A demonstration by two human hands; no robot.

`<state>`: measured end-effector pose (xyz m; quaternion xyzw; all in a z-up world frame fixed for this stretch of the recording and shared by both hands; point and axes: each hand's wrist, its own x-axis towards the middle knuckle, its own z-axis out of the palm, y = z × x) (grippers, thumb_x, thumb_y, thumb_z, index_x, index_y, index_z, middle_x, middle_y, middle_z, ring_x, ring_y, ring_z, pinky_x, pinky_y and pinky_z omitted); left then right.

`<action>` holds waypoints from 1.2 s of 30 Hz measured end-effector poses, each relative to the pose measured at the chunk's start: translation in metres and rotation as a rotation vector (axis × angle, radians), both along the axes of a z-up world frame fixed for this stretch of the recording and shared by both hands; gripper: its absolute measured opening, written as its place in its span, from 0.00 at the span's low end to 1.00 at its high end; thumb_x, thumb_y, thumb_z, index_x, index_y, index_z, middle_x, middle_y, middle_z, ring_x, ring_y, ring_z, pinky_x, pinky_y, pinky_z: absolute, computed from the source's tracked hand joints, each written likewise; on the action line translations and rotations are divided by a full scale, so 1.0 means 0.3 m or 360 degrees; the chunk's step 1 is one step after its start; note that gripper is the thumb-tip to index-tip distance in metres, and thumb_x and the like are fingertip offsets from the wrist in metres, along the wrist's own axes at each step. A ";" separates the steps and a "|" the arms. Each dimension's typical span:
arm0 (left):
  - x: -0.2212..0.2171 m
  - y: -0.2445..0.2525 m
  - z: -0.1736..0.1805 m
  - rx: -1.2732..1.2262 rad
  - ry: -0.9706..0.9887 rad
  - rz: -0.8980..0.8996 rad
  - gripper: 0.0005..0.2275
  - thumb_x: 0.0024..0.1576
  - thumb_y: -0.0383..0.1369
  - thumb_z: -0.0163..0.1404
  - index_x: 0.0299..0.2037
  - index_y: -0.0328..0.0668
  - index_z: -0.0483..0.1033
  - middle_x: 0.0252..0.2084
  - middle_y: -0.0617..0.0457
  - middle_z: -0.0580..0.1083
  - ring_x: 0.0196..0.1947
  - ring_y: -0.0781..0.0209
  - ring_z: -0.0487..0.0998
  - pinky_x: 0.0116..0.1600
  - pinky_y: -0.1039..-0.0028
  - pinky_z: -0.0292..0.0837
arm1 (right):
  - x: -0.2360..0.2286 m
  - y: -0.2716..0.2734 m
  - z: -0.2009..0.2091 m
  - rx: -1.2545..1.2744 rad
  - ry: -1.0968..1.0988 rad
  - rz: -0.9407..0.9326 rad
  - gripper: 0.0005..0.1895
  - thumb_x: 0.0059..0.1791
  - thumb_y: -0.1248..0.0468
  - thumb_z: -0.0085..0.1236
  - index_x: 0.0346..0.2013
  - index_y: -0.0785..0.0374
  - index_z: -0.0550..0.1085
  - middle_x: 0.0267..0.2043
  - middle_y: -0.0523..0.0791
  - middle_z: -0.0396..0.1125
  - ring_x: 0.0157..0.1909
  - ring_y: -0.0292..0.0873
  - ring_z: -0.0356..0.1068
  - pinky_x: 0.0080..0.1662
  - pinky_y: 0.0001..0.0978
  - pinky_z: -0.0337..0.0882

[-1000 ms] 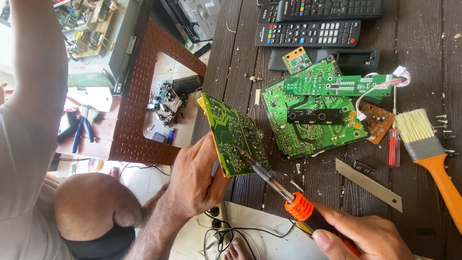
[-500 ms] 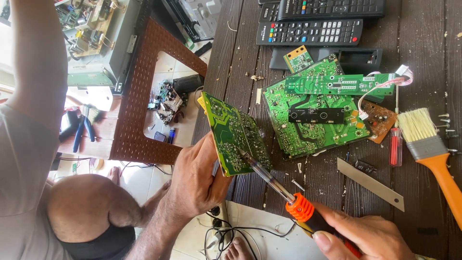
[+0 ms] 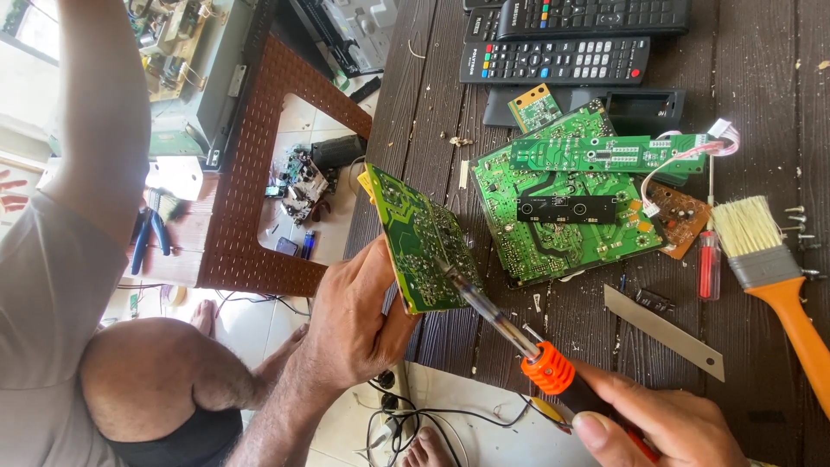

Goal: The person uses a soldering iron to work on a green circuit board held in their left hand. They apply the hot tip to various points on the board while seated at a cluttered workbench.

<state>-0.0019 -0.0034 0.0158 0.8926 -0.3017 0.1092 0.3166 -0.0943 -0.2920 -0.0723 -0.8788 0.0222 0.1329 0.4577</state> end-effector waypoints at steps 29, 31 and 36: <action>0.002 0.021 0.009 -0.0018 0.0049 -0.0032 0.08 0.63 0.26 0.39 0.48 0.32 0.67 0.36 0.47 0.69 0.29 0.51 0.69 0.31 0.65 0.67 | 0.017 0.008 0.006 -0.0141 0.0105 0.0094 0.27 0.40 0.42 0.55 0.53 0.25 0.85 0.06 0.44 0.59 0.08 0.39 0.64 0.20 0.34 0.66; 0.002 0.020 0.008 -0.0020 0.0054 -0.0034 0.08 0.63 0.26 0.38 0.48 0.32 0.67 0.36 0.47 0.69 0.28 0.51 0.69 0.30 0.64 0.67 | 0.016 0.008 0.008 -0.0124 0.0074 0.0122 0.27 0.41 0.42 0.54 0.53 0.27 0.85 0.06 0.44 0.58 0.07 0.40 0.64 0.20 0.34 0.65; 0.005 0.017 0.001 -0.0005 -0.0012 -0.0034 0.08 0.64 0.27 0.37 0.48 0.32 0.68 0.34 0.49 0.68 0.27 0.55 0.67 0.27 0.66 0.65 | 0.010 0.016 0.005 -0.0062 -0.0001 0.0070 0.26 0.42 0.43 0.53 0.51 0.32 0.86 0.05 0.43 0.55 0.06 0.39 0.61 0.18 0.34 0.63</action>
